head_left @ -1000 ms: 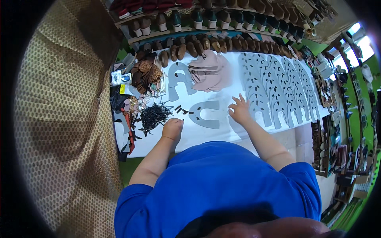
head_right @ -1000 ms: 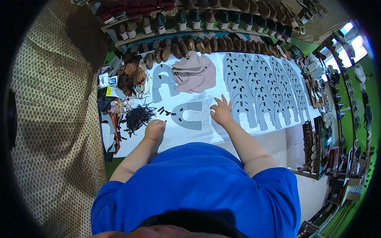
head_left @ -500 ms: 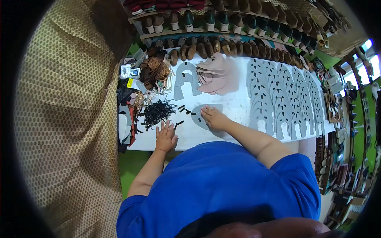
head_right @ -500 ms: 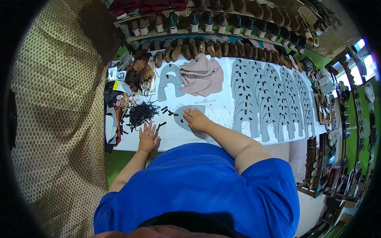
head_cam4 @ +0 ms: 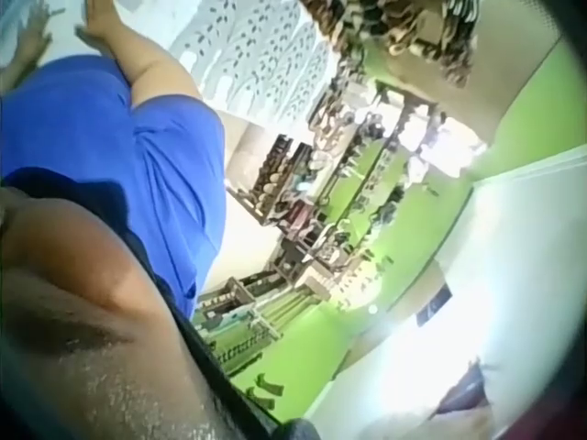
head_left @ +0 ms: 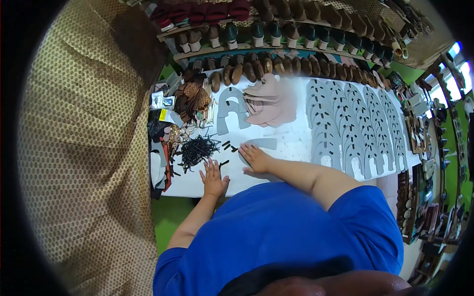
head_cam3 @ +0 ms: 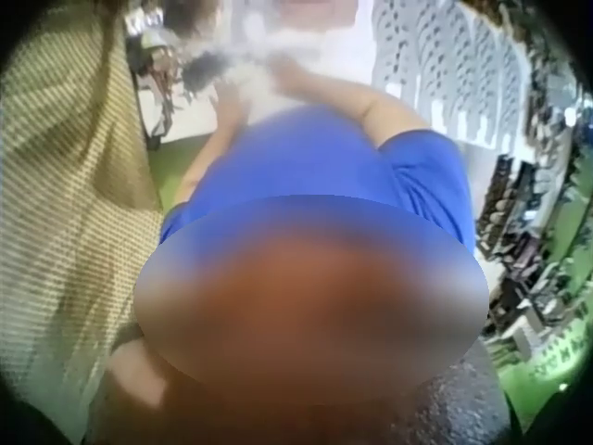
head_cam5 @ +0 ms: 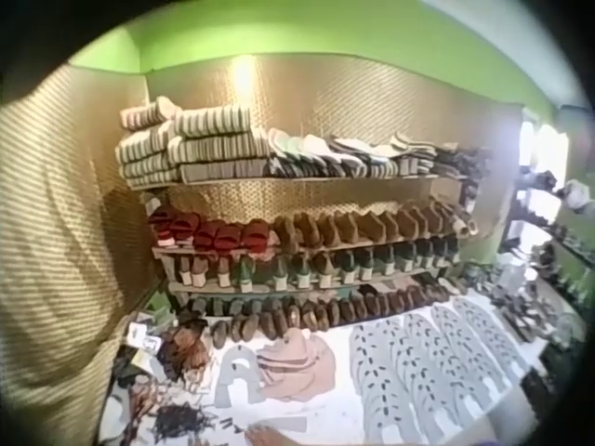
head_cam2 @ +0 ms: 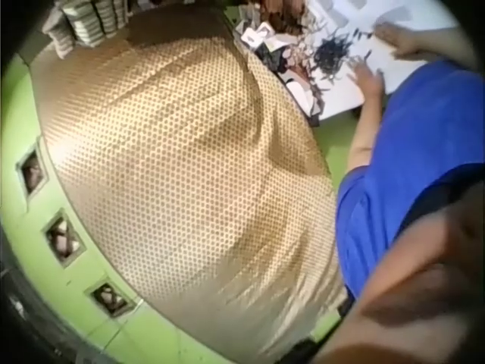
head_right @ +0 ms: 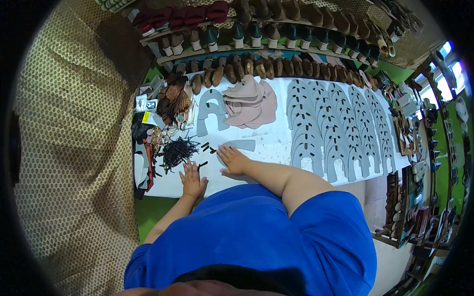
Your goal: Placing small black eyelets or components into pre-cut holes on a beige shoe upper material.
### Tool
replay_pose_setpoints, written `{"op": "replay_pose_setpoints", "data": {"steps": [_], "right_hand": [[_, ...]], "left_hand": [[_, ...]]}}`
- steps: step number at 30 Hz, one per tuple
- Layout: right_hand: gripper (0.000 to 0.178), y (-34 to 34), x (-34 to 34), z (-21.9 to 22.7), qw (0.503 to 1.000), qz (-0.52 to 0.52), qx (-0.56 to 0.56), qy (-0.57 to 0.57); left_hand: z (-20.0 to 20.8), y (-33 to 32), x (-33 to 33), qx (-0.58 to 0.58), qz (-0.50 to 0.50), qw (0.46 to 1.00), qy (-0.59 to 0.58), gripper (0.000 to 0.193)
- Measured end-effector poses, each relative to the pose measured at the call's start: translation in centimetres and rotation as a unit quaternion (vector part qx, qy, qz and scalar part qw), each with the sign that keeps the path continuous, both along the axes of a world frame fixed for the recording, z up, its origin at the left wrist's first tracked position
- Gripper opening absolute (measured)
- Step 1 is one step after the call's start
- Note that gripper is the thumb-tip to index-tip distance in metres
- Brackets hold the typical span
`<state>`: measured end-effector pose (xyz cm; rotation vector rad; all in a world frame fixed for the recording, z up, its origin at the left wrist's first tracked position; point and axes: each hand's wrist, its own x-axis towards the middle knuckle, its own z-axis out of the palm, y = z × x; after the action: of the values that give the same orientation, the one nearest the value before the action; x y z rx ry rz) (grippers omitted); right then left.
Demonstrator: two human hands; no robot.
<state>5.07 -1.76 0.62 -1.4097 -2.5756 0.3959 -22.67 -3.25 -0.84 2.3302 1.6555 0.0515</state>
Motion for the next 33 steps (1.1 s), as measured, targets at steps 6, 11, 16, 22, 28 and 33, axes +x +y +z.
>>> {"op": "replay_pose_setpoints", "data": {"steps": [6,11,16,22,28,33], "right_hand": [[0.085,1.4,-0.4,-0.7,0.990,-0.105,-0.067,0.069],[0.073,3.1,0.2,0.3,0.991,-0.123,-0.050,-0.011],[0.025,3.8,1.8,1.0,0.992,-0.117,-0.042,-0.009],[0.013,0.8,6.4,3.6,0.985,-0.146,-0.031,0.091],[0.022,-6.3,15.3,8.9,0.960,-0.212,-0.013,0.184],[0.023,-13.6,24.2,11.9,0.951,-0.262,-0.005,0.167]], "left_hand": [[-0.3,0.3,0.1,0.016,-0.039,0.999,0.016,0.095],[0.3,0.2,0.2,-0.008,-0.038,0.999,0.011,0.091],[2.0,0.4,1.1,-0.037,-0.042,0.998,0.031,0.090],[0.0,2.4,1.6,0.001,-0.089,0.994,0.067,0.092],[0.8,4.0,4.9,0.057,-0.155,0.985,0.059,0.089],[2.9,4.8,7.8,0.064,-0.182,0.979,0.070,0.085]]}}
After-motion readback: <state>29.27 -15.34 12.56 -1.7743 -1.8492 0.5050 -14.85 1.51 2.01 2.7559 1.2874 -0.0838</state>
